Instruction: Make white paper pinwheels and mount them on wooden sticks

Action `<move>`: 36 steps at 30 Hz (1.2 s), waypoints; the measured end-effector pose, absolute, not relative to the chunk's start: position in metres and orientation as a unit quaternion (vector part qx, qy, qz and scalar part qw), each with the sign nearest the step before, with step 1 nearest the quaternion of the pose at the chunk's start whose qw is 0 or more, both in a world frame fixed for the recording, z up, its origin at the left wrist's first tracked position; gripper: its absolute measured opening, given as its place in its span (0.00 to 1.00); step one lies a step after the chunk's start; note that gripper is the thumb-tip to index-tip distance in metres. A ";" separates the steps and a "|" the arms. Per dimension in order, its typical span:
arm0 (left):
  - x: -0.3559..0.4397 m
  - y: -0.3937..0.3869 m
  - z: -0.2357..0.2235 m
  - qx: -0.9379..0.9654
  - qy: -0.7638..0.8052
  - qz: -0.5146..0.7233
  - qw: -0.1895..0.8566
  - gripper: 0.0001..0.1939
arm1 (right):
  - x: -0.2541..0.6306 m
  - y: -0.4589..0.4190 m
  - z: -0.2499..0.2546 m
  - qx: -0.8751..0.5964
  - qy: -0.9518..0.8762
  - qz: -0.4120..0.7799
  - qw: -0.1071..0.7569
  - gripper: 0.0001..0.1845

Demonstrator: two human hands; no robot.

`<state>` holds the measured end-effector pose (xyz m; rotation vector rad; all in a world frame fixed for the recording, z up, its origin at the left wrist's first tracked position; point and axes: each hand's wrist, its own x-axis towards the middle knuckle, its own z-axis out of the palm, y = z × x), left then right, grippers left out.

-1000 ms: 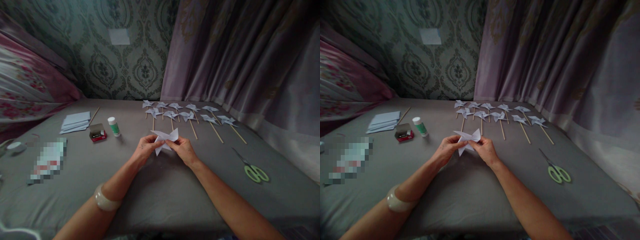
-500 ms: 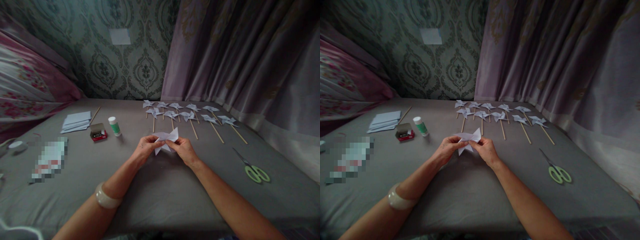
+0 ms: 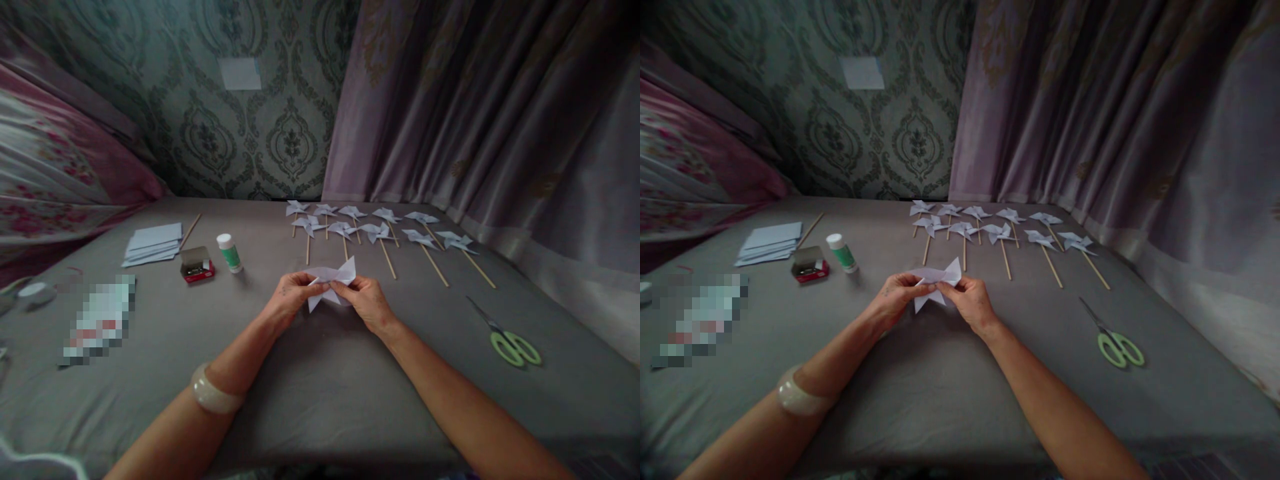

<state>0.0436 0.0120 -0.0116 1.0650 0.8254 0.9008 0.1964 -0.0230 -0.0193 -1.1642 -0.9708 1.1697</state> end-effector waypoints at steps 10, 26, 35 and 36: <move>0.044 0.013 -0.012 0.469 0.376 0.400 0.692 0.19 | 0.196 -0.023 -0.022 -0.507 -0.410 0.493 0.576 0.20; 0.044 0.012 -0.011 0.477 0.373 0.403 0.686 0.19 | 0.194 -0.024 -0.020 -0.511 -0.409 0.482 0.582 0.20; 0.044 0.013 -0.011 0.473 0.380 0.401 0.686 0.19 | 0.193 -0.025 -0.019 -0.516 -0.415 0.470 0.584 0.20; 0.044 0.013 -0.011 0.471 0.381 0.402 0.686 0.19 | 0.193 -0.025 -0.019 -0.519 -0.414 0.468 0.583 0.20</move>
